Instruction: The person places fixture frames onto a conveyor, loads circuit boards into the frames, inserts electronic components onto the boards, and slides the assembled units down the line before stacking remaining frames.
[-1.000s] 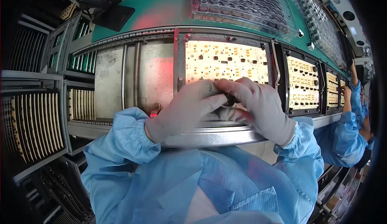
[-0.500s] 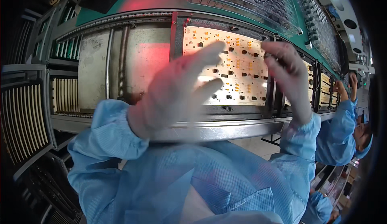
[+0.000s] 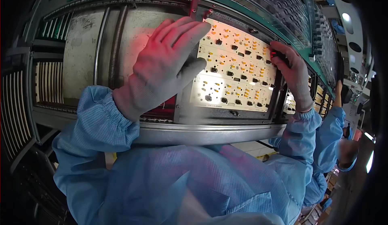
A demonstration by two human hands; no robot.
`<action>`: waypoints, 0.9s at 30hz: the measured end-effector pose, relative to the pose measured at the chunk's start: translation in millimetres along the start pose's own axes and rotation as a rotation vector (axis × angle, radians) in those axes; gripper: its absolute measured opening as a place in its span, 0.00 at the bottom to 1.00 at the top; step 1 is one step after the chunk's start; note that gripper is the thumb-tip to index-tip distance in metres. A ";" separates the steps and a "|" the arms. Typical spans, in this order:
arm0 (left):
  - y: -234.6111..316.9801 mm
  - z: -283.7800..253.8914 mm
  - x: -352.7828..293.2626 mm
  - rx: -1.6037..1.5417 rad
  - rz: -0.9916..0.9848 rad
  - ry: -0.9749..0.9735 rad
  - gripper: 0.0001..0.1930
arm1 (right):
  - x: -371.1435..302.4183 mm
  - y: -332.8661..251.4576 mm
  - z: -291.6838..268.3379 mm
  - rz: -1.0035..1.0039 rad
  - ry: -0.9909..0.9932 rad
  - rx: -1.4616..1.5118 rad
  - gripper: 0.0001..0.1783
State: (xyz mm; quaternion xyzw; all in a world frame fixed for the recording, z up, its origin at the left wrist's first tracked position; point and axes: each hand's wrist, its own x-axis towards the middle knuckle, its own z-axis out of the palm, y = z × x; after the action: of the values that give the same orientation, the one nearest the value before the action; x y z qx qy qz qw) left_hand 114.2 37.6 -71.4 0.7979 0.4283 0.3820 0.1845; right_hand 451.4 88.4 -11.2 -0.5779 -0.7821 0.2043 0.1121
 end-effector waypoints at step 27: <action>0.2 0.0 -5.1 -0.061 -0.017 -0.082 0.33 | 6.6 -3.0 -10.5 -0.490 -0.037 -0.710 0.26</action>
State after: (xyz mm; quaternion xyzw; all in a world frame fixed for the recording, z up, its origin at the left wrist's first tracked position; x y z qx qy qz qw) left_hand 112.6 33.3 -73.6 0.8031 0.4153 0.3604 0.2293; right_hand 451.2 95.9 -0.8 -0.3738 -0.9200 -0.0998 -0.0627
